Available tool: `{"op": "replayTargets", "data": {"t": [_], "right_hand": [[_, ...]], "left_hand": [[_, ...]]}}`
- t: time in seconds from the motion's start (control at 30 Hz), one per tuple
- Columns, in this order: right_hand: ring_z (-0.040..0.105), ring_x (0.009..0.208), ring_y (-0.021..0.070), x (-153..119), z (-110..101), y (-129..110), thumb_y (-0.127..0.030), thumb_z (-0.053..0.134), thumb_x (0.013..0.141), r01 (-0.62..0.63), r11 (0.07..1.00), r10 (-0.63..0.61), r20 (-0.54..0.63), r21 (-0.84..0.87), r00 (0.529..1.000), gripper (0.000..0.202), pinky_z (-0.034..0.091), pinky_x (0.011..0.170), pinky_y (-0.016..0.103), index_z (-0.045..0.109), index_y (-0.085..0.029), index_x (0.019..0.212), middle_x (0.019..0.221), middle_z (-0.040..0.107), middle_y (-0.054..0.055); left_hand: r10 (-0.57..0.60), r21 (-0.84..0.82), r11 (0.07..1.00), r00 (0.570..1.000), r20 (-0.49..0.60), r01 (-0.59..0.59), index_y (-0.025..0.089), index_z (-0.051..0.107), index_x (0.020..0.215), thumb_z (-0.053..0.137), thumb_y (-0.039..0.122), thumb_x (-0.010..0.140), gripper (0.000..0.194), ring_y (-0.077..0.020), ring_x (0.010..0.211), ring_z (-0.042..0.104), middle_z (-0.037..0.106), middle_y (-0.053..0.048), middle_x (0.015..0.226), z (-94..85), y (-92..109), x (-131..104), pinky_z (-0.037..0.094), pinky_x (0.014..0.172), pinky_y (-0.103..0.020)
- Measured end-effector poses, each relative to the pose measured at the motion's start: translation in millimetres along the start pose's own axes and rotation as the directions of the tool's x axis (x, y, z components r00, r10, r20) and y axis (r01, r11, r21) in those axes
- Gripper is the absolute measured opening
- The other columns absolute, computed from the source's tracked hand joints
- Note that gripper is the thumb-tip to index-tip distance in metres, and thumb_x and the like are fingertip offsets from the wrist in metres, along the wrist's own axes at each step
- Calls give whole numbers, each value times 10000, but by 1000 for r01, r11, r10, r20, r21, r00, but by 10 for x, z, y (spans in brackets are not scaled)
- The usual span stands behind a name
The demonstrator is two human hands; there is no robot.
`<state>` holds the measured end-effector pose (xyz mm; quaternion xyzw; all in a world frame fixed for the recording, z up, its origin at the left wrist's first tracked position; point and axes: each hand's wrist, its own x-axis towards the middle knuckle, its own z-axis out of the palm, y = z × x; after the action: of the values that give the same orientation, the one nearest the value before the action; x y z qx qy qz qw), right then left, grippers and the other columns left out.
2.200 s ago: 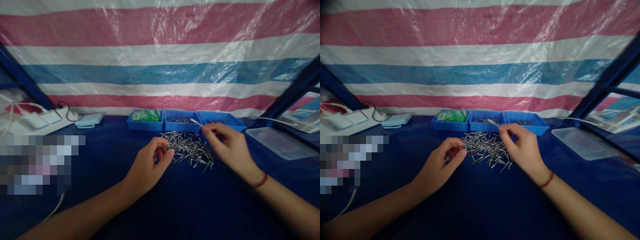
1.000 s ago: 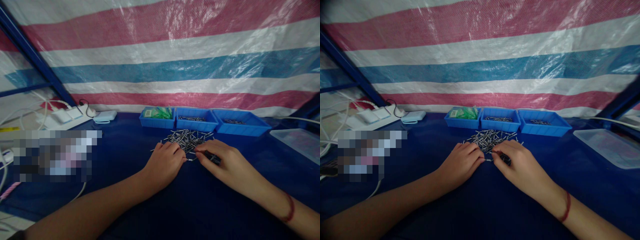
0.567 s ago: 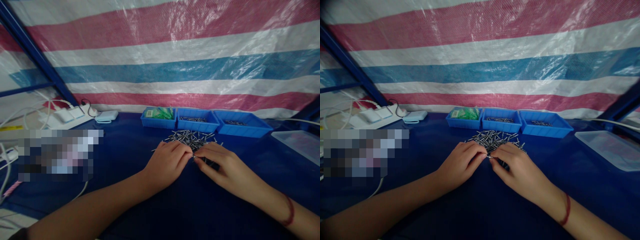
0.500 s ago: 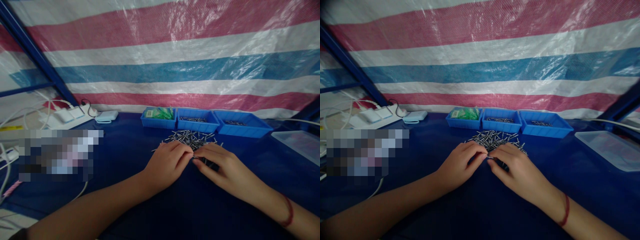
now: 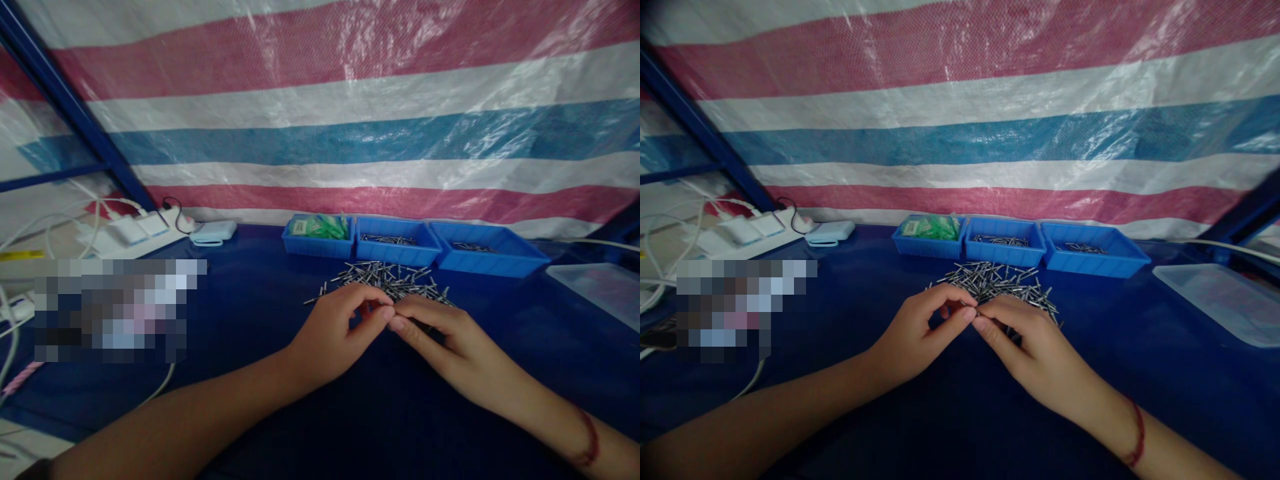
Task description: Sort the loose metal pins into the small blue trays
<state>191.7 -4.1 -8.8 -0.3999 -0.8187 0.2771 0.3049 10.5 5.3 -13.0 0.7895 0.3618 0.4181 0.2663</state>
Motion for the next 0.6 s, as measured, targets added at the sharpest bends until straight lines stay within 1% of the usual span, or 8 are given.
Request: {"op": "replayTargets", "data": {"t": [0.1,0.2,0.27,0.43,0.6], "right_hand": [[607,744,126,-4,4,-1,-293,463,906,0,1000,0,1,0,1000,194,483,710,249,619,-218,818,797,636,2],[605,808,138,-7,7,13,-287,502,882,19,1000,-20,-66,-22,998,142,490,746,266,626,-238,932,879,641,11],[604,844,147,-10,8,25,-283,533,862,30,999,-34,-107,-39,994,158,494,763,279,620,-252,991,923,642,15],[617,804,142,-16,11,33,-279,536,859,11,999,-15,-98,-40,995,148,506,724,271,640,-257,962,883,654,8],[628,773,141,-15,17,21,-310,538,856,-5,1000,2,-113,-25,994,163,515,709,265,652,-255,959,863,670,3]], "left_hand": [[-24,-17,1000,1000,15,24,137,630,876,547,208,866,109,-97,708,572,642,-2,780,1,10,11,430,652,-198],[-24,-27,999,1000,15,25,134,629,878,547,208,867,111,-97,706,573,642,-3,780,0,15,18,431,654,-198],[-9,-28,1000,1000,27,10,134,628,876,544,204,869,110,-97,714,575,646,-6,790,-5,16,18,433,668,-200],[21,-17,1000,998,60,-21,136,630,878,543,196,868,106,-100,730,578,648,-11,804,-17,11,4,434,692,-206],[15,-19,1000,999,51,-14,136,632,916,554,213,864,121,-101,739,582,649,-17,820,-5,2,2,434,684,-207]]}}
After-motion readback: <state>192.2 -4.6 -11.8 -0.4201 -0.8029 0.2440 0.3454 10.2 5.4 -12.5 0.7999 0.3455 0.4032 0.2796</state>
